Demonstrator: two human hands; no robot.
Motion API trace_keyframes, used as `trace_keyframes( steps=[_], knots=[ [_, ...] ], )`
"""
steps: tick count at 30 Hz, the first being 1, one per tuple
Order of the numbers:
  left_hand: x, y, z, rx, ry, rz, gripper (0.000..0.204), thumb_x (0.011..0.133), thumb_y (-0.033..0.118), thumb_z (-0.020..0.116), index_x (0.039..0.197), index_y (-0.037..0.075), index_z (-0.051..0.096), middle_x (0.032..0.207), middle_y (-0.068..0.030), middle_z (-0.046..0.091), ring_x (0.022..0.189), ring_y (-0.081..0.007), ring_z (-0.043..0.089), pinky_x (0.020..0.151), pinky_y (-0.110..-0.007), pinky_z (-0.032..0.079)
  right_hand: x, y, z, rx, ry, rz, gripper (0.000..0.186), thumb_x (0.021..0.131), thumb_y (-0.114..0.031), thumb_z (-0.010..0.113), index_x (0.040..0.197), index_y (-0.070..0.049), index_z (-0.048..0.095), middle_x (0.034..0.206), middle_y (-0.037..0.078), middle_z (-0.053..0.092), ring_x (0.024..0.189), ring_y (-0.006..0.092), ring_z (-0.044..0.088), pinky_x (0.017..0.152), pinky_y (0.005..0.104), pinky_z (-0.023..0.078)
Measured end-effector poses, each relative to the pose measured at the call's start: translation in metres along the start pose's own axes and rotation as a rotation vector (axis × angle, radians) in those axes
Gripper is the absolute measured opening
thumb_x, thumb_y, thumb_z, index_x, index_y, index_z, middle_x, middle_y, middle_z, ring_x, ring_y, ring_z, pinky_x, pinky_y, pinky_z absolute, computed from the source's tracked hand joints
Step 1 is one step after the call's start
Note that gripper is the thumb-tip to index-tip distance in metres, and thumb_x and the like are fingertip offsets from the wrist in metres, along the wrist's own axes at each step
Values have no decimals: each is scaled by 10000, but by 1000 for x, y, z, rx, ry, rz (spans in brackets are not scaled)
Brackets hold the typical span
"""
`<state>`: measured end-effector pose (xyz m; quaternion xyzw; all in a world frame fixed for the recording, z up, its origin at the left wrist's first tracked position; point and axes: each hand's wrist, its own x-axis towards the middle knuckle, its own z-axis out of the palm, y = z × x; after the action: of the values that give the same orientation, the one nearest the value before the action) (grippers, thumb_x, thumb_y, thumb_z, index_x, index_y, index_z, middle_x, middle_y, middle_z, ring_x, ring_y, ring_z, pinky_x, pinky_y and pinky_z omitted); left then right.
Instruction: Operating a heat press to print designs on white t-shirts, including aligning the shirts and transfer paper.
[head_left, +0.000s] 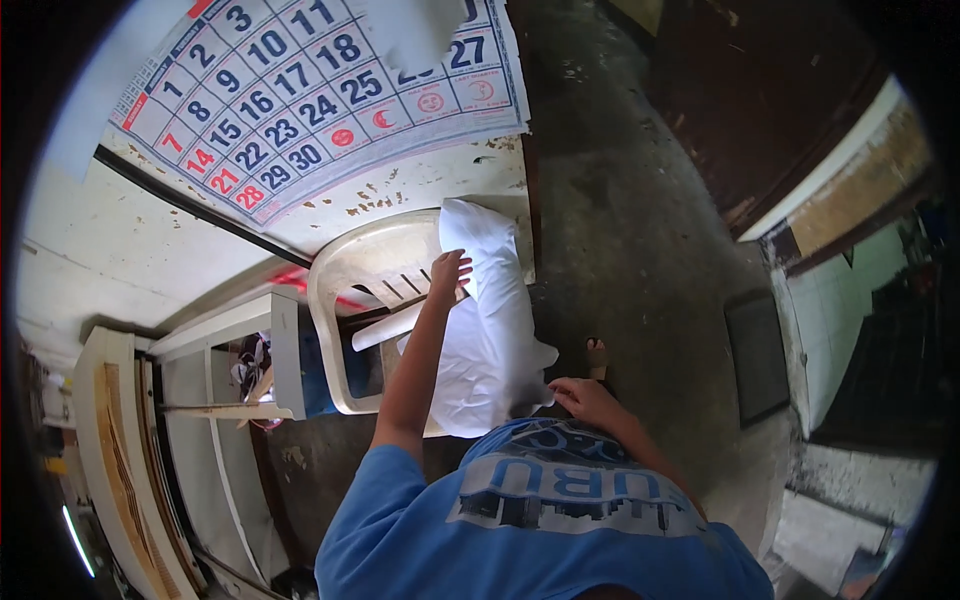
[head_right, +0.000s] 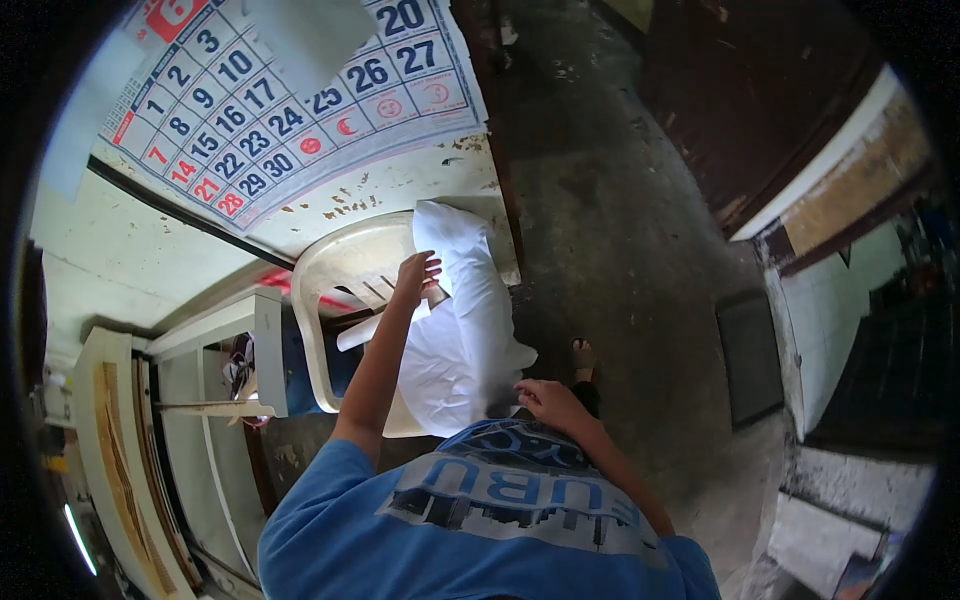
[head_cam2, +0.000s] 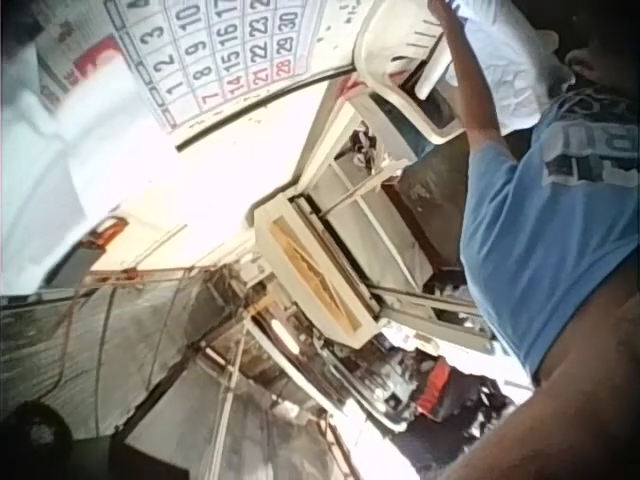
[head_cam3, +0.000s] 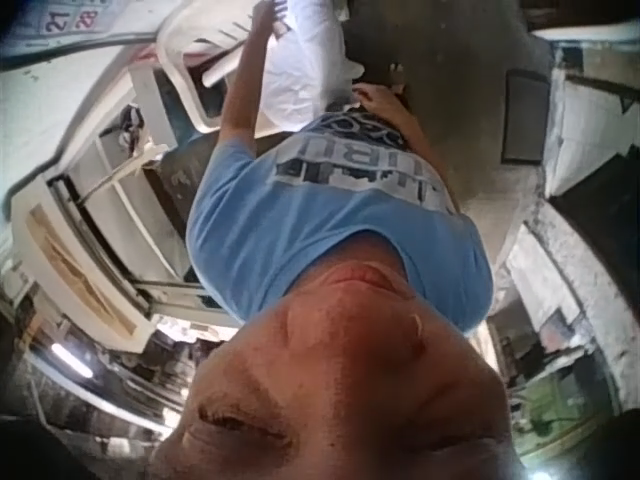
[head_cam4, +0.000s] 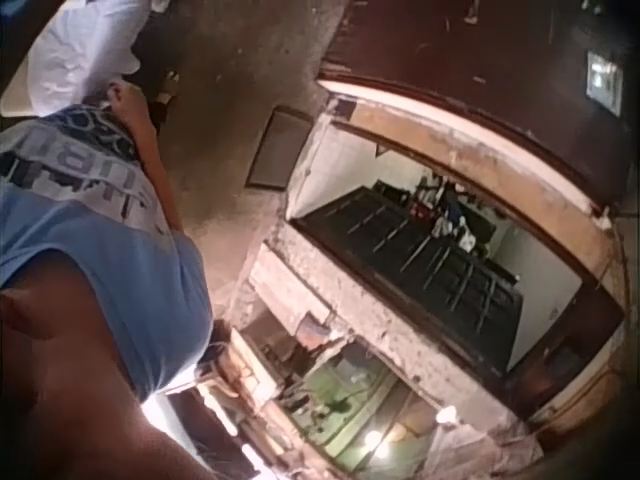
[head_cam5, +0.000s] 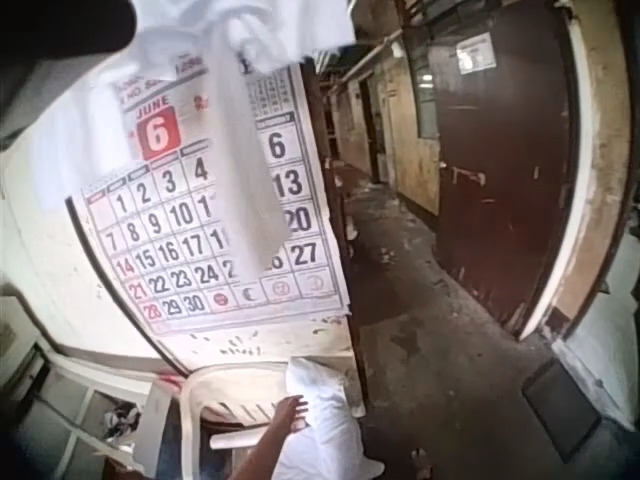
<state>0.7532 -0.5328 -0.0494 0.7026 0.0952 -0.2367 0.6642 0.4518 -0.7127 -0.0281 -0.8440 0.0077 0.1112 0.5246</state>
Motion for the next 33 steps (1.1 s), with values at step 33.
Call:
trace_keyframes(
  steps=[33],
  knots=[
    [-428, 7, 90, -532, 847, 722, 145, 913, 105, 437, 1025, 18, 470, 962, -49, 547, 870, -115, 542, 745, -250, 455, 26, 9, -20, -522, -663, -904, 300, 726, -281, 628, 952, -86, 598, 768, 125, 595, 854, 293, 558, 850, 529, 315]
  ],
)
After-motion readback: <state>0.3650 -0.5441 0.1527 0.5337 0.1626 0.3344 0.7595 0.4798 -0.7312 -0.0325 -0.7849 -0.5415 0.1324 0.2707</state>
